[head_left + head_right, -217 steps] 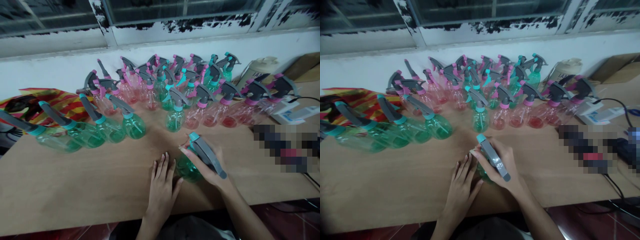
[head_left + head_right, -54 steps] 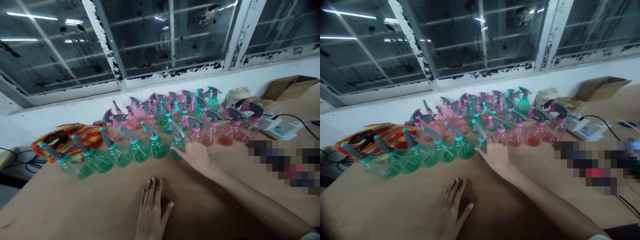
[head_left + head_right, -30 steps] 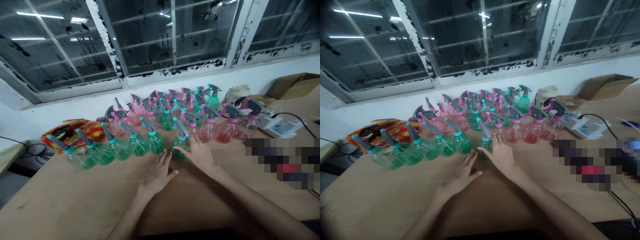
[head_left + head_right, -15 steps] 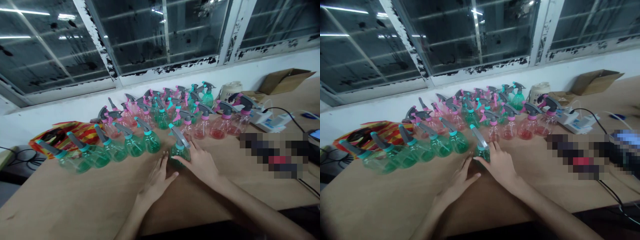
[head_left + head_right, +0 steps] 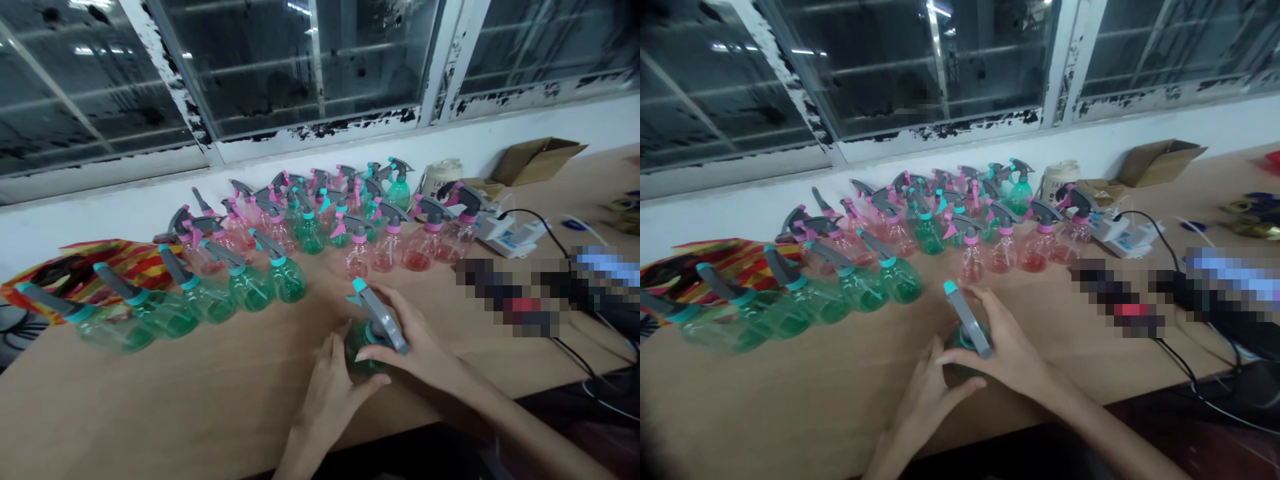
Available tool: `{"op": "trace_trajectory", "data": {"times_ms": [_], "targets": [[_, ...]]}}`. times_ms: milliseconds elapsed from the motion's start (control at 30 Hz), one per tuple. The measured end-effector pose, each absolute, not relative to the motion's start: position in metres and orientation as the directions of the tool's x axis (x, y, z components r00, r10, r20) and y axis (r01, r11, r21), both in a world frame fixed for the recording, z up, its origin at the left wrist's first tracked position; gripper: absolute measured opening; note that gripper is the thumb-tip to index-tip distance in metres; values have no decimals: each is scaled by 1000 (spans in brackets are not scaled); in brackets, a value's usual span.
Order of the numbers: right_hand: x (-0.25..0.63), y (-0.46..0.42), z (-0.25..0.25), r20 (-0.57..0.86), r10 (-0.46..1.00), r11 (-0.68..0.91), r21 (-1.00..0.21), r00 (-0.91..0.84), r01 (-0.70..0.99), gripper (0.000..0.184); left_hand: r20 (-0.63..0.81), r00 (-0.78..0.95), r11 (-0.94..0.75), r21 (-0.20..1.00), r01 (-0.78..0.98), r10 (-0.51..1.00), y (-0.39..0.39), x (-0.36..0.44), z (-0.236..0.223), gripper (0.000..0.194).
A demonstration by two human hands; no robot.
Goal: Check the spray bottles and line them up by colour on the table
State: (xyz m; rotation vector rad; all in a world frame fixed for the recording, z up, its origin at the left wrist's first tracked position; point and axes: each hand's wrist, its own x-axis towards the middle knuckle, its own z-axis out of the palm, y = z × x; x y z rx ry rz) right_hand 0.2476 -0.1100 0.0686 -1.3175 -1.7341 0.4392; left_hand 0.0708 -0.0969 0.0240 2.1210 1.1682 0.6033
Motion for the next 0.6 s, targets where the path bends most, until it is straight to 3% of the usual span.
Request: {"op": "trace_trajectory", "data": {"times_ms": [133, 233, 367, 600], "targets": [[241, -110, 74, 498, 867, 442, -775, 4, 452, 50, 98, 429, -362, 718, 595, 898, -117, 87, 20, 77], [236, -112, 74, 460, 888, 420, -808, -3, 413, 28, 110, 394, -346, 723, 598, 912, -127, 91, 16, 77], [234, -114, 64, 389, 921, 344, -845, 28, 409, 31, 105, 425, -382, 661, 646, 899, -129, 83, 17, 79], [232, -118, 65, 352, 936, 309, -796, -16, 521, 38, 81, 499, -448, 580, 681, 863, -119, 43, 18, 82]]}}
